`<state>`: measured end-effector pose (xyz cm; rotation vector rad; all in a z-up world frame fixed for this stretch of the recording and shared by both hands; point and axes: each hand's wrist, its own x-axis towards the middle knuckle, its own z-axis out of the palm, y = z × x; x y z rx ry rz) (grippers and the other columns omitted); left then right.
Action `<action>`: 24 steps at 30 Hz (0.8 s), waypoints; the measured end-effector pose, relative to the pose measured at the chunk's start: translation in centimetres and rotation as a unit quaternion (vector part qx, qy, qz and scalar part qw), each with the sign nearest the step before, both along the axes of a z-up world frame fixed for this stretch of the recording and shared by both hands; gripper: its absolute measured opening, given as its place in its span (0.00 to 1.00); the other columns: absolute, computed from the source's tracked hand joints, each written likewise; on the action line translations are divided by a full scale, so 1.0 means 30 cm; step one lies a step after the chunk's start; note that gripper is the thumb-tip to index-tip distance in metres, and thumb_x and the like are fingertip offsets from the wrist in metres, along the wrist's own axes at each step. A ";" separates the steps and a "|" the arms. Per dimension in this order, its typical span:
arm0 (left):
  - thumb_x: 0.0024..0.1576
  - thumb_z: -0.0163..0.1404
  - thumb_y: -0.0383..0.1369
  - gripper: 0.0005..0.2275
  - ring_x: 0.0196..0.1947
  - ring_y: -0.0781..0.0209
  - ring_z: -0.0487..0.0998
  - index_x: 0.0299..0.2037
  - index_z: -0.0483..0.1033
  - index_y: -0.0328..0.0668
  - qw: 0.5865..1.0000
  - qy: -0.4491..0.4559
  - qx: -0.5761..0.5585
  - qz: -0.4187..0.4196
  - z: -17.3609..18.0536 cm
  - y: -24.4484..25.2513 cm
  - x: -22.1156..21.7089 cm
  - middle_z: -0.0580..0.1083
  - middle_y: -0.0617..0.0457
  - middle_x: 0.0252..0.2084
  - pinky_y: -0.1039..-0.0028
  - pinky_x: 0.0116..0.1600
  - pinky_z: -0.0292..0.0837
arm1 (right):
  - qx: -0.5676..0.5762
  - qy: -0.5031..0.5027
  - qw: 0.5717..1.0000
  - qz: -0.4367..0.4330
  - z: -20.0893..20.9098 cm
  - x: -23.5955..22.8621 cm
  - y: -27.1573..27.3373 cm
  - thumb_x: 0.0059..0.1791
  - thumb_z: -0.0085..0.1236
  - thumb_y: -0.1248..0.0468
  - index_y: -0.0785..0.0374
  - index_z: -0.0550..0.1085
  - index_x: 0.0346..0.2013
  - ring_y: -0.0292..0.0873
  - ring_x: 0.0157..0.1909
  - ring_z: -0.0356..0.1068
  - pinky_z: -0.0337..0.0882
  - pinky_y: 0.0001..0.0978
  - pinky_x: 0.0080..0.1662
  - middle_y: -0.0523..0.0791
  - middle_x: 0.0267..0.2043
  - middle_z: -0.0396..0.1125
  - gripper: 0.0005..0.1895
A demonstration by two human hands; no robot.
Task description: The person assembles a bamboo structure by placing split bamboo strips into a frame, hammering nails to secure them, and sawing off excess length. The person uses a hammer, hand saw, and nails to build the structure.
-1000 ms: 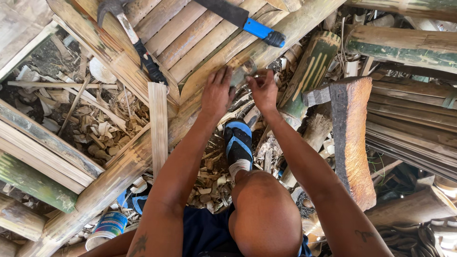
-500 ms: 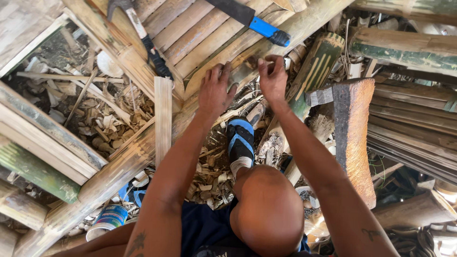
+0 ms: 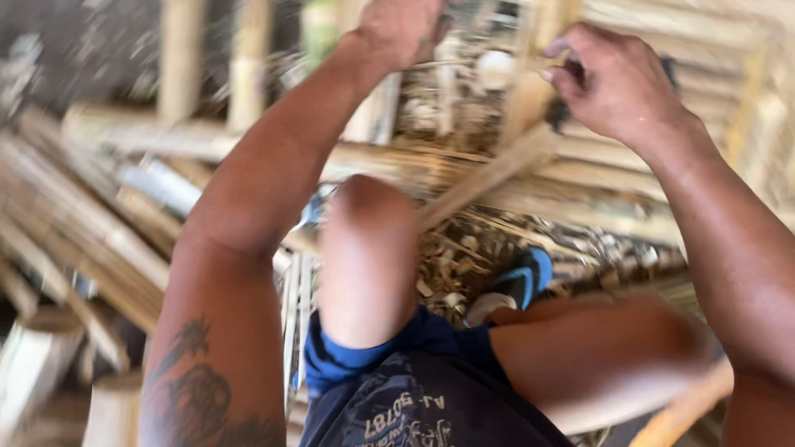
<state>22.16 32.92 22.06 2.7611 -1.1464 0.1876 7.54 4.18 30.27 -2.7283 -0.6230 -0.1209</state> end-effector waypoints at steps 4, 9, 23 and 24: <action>0.61 0.52 0.41 0.16 0.46 0.38 0.79 0.46 0.79 0.33 0.947 0.246 0.008 0.207 -0.164 0.527 -0.187 0.77 0.34 0.45 0.54 0.51 0.76 | -0.029 0.172 0.985 0.002 -0.100 0.105 0.398 0.56 0.59 0.59 0.57 0.73 0.56 0.50 0.37 0.75 0.74 0.46 0.43 0.53 0.40 0.74 0.15; 0.49 0.56 0.18 0.15 0.50 0.40 0.80 0.47 0.81 0.36 0.828 0.468 0.133 0.279 -0.546 0.914 -0.563 0.77 0.39 0.52 0.49 0.47 0.79 | 0.008 0.317 0.945 0.073 -0.436 0.103 0.719 0.54 0.57 0.54 0.57 0.74 0.54 0.50 0.45 0.76 0.74 0.45 0.48 0.52 0.47 0.75 0.16; 0.59 0.49 0.33 0.10 0.49 0.45 0.82 0.44 0.83 0.43 0.862 0.382 0.088 0.320 -0.966 0.848 -0.714 0.79 0.42 0.50 0.56 0.49 0.79 | 0.054 0.358 0.932 0.007 -0.631 0.110 0.585 0.54 0.57 0.54 0.61 0.76 0.50 0.42 0.43 0.75 0.73 0.37 0.46 0.49 0.41 0.76 0.16; 0.60 0.48 0.32 0.10 0.49 0.44 0.82 0.44 0.83 0.43 0.874 0.367 0.085 0.308 -0.975 0.849 -0.728 0.79 0.42 0.50 0.56 0.48 0.79 | 0.062 0.357 0.932 -0.007 -0.643 0.104 0.547 0.54 0.57 0.55 0.61 0.76 0.51 0.41 0.42 0.75 0.73 0.37 0.45 0.48 0.40 0.75 0.16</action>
